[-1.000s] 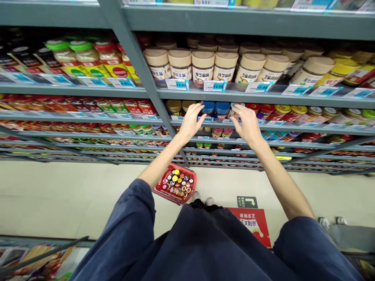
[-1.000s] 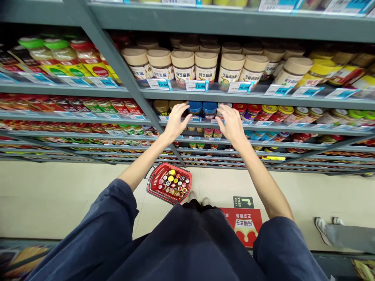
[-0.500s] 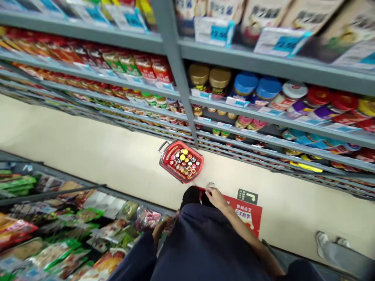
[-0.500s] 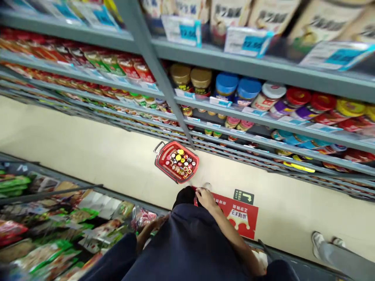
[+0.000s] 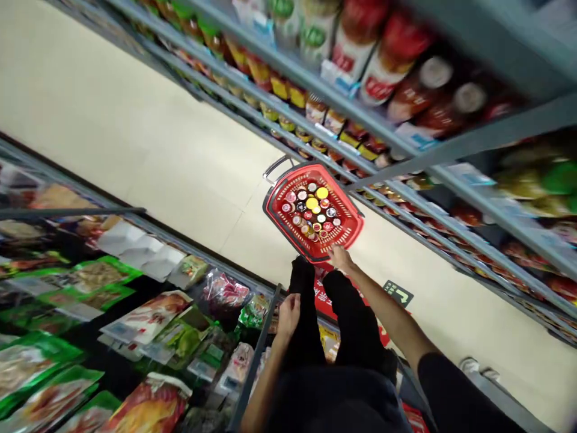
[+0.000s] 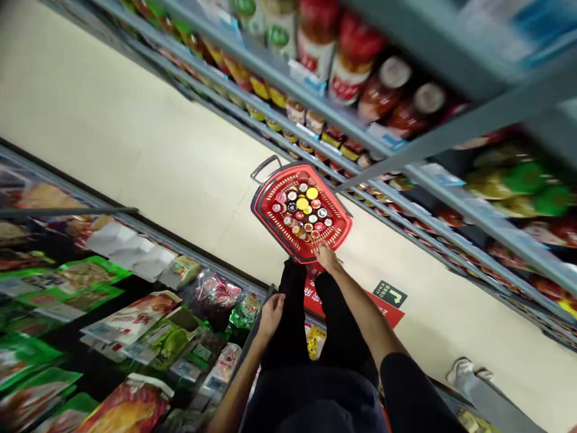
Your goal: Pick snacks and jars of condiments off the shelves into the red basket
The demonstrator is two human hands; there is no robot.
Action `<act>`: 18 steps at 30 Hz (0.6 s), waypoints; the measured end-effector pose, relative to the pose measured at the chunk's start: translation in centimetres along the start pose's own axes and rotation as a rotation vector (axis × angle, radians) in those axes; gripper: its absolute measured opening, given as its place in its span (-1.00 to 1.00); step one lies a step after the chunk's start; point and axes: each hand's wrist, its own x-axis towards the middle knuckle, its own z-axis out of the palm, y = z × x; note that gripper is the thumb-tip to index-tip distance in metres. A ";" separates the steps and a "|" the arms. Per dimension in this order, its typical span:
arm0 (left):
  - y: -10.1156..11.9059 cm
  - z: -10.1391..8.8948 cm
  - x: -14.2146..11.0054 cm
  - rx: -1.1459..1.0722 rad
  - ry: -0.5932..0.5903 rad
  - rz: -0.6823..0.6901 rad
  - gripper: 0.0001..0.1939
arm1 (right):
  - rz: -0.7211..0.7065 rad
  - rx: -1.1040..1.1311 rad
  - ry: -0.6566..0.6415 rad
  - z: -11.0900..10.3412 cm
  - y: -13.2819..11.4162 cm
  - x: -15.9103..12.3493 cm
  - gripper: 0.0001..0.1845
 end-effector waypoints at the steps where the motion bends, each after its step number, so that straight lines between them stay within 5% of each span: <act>1: -1.4 0.7 0.9 -0.014 0.018 0.006 -0.61 | 0.010 -0.036 0.018 0.6 -0.9 3.4 -0.54; 7: -6.9 2.6 3.5 -0.040 0.151 0.014 -0.53 | -0.017 -0.233 0.223 2.0 -7.3 21.3 -0.16; 10: -7.6 2.0 4.0 -0.007 0.196 0.048 -0.57 | -0.047 -0.310 0.322 1.8 -9.8 26.6 -0.27; 14: -7.9 0.8 4.2 -0.026 0.199 0.021 -0.57 | -0.050 -0.363 0.377 1.0 -10.7 28.5 -0.42; 18: -7.4 0.0 4.2 -0.141 0.129 -0.096 -0.58 | -0.075 -0.367 0.410 -0.6 -9.5 23.4 -0.26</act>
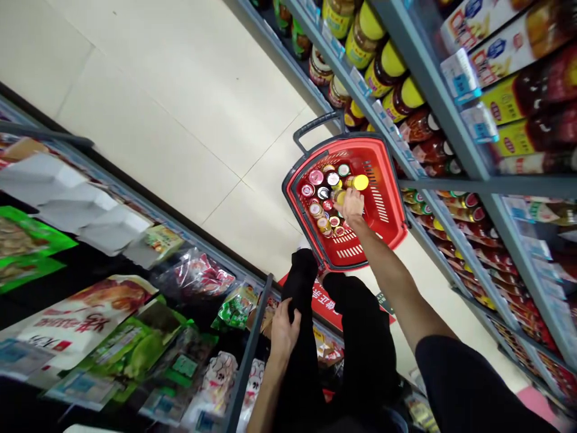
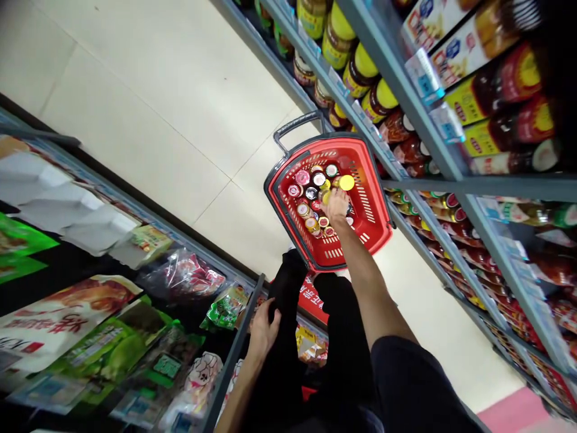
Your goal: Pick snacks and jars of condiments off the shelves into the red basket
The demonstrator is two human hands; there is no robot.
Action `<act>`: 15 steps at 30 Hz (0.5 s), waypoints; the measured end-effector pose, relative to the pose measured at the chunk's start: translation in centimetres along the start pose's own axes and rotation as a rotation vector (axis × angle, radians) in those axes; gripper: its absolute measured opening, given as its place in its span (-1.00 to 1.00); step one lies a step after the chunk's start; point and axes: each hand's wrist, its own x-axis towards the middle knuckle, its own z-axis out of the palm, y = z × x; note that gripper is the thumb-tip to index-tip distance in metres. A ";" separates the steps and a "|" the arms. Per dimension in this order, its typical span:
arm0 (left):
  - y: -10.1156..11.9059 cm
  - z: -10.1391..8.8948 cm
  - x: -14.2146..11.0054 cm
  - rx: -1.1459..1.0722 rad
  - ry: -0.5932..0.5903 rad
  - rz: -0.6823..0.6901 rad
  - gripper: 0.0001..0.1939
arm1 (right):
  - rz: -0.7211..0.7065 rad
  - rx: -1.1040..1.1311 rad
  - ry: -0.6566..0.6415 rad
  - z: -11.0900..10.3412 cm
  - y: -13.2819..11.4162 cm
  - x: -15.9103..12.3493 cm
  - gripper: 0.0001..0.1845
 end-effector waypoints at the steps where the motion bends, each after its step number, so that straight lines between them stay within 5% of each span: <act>1: 0.7 -0.3 0.0 -0.052 -0.020 -0.059 -0.60 | 0.010 0.029 0.018 -1.4 0.6 -2.1 -0.23; 5: 8.0 -3.0 0.3 -0.293 -0.073 -0.217 -0.63 | 0.100 0.456 0.037 -9.6 3.3 -14.5 -0.34; 9: 21.5 -8.1 -1.2 -0.577 -0.204 0.008 -0.56 | 0.089 0.974 0.015 -20.8 5.5 -29.6 -0.44; 12: 31.4 -10.9 -5.5 -0.621 -0.446 0.199 -0.50 | 0.009 1.182 0.062 -29.4 6.7 -39.3 -0.34; 15: 37.8 -11.3 -11.8 -0.471 -0.828 0.338 -0.52 | -0.059 1.325 0.216 -36.4 8.0 -46.2 -0.24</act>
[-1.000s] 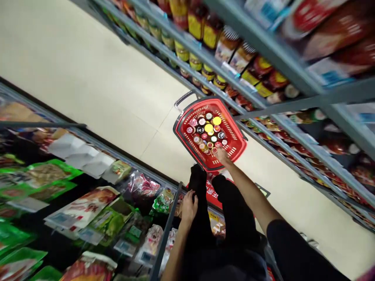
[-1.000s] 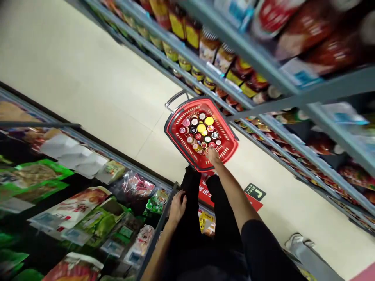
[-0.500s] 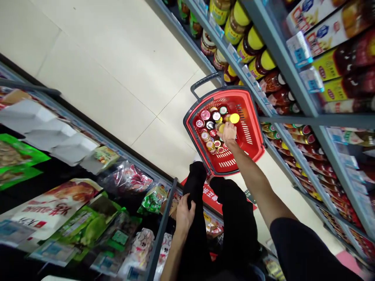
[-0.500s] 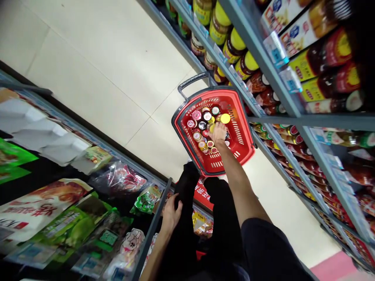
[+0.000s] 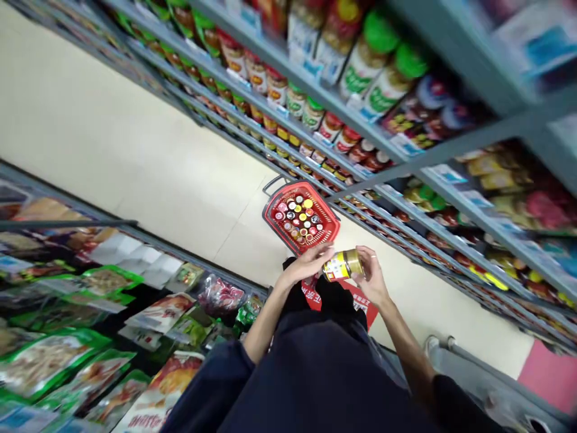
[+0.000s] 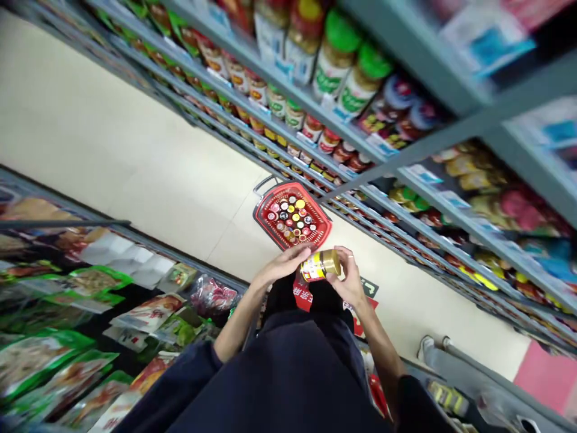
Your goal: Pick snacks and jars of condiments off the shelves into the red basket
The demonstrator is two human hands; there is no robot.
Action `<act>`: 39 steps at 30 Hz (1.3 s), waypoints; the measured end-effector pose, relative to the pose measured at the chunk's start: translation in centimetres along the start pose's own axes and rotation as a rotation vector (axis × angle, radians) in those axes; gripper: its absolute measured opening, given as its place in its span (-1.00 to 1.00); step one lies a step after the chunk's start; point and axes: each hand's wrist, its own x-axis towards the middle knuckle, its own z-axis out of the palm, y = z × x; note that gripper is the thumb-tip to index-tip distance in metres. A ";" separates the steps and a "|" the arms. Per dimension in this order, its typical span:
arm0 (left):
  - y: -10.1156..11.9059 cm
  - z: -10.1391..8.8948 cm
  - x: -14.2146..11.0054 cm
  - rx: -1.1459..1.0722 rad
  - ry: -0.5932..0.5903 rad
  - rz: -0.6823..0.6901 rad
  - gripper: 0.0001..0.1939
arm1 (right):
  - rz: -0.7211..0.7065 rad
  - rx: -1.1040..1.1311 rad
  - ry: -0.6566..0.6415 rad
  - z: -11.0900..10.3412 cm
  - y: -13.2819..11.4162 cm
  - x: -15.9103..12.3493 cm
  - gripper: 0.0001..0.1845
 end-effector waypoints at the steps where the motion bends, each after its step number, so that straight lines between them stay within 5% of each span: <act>1: 1.3 2.3 -0.5 0.006 -0.109 -0.026 -0.52 | -0.030 0.048 0.039 -1.1 -1.8 -1.3 -0.21; 3: 2.9 6.8 -1.3 -0.038 -0.231 -0.081 -0.48 | -0.065 0.130 0.155 -3.0 -4.4 -3.5 -0.16; 6: 4.4 13.1 -2.0 -0.099 -0.233 -0.112 -0.39 | -0.109 0.195 0.367 -5.4 -6.2 -6.7 -0.21; 11: 5.2 22.5 -3.4 -0.015 -0.238 0.052 -0.38 | -0.193 0.324 0.578 -9.2 -4.7 -13.8 -0.31; 15: 2.8 29.8 -5.2 0.021 -0.197 0.118 -0.43 | -0.233 0.465 0.567 -13.3 -1.3 -19.7 -0.36; 20: -3.6 36.8 -7.3 0.104 -0.094 0.069 -0.36 | -0.192 0.522 0.582 -18.8 3.6 -24.9 -0.43; 26: -7.6 40.5 -8.5 0.184 -0.087 -0.006 -0.39 | -0.156 0.539 0.543 -22.4 6.4 -28.5 -0.49; 34: -4.8 43.1 -9.1 0.091 -0.131 0.082 -0.38 | -0.296 0.512 0.468 -24.6 4.0 -28.8 -0.47; 39: -3.7 42.4 -9.3 0.029 -0.197 0.128 -0.39 | -0.365 0.446 0.475 -24.0 3.2 -26.9 -0.47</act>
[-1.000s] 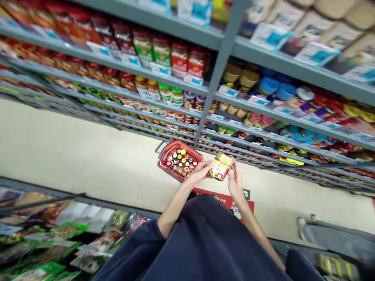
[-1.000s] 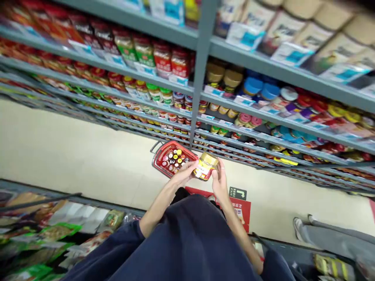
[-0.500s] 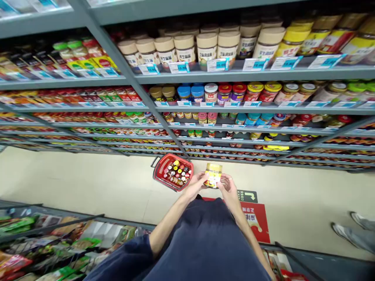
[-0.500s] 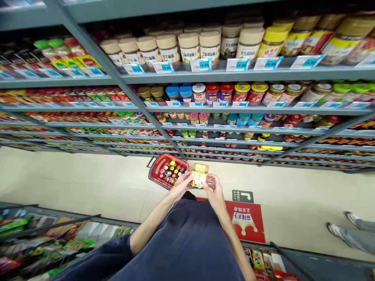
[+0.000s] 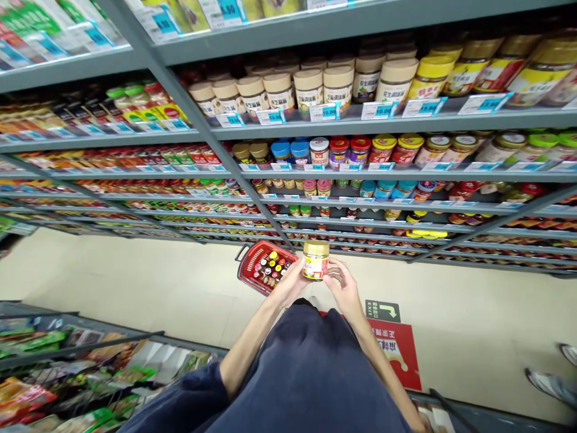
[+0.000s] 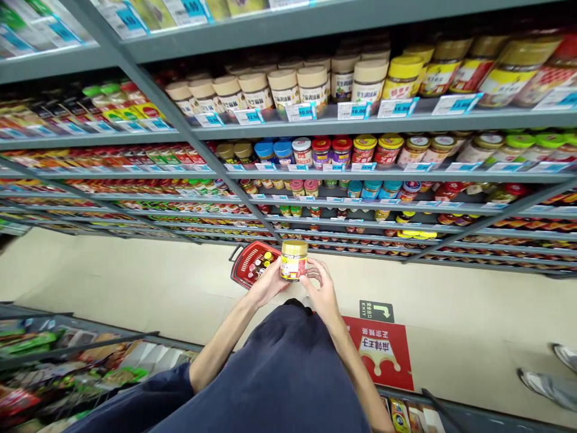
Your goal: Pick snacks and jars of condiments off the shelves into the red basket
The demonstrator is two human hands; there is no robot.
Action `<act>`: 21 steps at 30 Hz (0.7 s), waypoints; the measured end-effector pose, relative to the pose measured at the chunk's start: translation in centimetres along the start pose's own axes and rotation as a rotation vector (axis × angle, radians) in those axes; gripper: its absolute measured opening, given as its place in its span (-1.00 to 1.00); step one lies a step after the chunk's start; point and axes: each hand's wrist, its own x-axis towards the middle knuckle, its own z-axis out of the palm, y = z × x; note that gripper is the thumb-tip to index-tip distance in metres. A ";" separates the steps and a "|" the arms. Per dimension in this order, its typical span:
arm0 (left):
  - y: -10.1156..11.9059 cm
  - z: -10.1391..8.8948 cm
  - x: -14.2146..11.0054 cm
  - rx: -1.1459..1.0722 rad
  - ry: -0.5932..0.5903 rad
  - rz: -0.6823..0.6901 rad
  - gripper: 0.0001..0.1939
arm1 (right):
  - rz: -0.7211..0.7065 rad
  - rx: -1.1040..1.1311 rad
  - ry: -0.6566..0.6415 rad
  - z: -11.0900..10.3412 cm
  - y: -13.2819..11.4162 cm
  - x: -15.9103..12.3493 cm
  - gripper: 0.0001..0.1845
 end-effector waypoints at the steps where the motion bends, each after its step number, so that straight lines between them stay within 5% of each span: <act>1: 0.1 -0.5 0.0 0.012 -0.014 0.010 -0.38 | -0.009 -0.020 -0.011 0.5 0.1 0.3 -0.46; 6: 1.5 -3.9 0.1 0.007 0.069 -0.034 -0.32 | -0.086 -0.080 -0.043 3.6 -0.6 1.3 -0.54; 10: 3.0 -5.6 0.3 -0.152 -0.056 -0.108 -0.32 | -0.021 -0.069 0.038 5.5 -1.1 1.5 -0.50; 16: 2.4 -6.6 1.6 -0.211 -0.087 -0.190 -0.31 | 0.105 0.012 0.105 6.6 -0.7 0.8 -0.43; 21: 1.9 -6.5 1.6 -0.122 -0.204 -0.124 -0.47 | 0.176 -0.007 0.226 7.3 0.0 0.4 -0.41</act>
